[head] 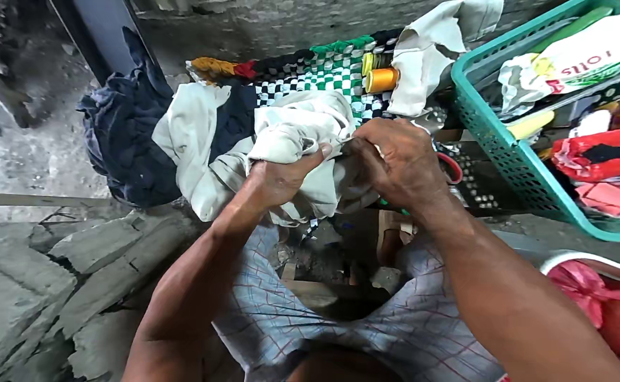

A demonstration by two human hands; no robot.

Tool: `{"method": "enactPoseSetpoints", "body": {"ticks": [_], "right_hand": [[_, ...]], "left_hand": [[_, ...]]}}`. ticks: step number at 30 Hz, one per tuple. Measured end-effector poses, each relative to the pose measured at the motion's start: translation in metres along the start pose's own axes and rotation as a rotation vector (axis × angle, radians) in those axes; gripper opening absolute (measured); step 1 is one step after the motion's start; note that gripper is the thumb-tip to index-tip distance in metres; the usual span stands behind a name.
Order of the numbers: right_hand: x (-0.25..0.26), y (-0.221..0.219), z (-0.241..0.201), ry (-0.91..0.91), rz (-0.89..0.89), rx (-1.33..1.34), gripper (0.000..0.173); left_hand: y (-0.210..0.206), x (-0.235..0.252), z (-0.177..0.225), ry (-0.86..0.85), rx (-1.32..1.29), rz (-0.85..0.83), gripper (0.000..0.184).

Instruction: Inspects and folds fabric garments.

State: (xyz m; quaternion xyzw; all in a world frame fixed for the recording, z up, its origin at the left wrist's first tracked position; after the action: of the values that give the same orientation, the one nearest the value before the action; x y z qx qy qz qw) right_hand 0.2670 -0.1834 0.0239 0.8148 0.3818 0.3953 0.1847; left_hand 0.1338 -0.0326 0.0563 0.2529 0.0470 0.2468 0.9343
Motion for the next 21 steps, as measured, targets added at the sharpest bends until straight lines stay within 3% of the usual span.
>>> {"method": "enactPoseSetpoints", "body": {"ticks": [7,15,21], "right_hand": [[-0.005,-0.002,-0.007,-0.016,-0.063,0.042,0.023],[0.002,0.006,0.009,-0.252,-0.158,0.555,0.026],[0.003,0.007,0.019,-0.234,-0.140,0.782,0.029]], "left_hand": [[-0.007,0.000,-0.003,0.002,0.025,-0.008,0.013],[0.005,0.001,-0.004,0.002,-0.119,-0.015,0.012],[0.003,0.003,-0.003,-0.003,-0.264,-0.063,0.012]]}}
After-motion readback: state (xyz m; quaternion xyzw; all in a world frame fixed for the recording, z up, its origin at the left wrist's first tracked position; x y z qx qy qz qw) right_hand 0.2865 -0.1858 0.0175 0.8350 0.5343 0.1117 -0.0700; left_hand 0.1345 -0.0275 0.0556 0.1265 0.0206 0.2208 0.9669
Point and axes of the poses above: each hand's wrist, its own x-axis towards the middle knuckle, its own y-axis out of the back of the hand, z = x × y, the point moved 3 cm from there along x, towards the middle knuckle, and after that the axes turned 6 degrees about x, right-handed, at the moved point
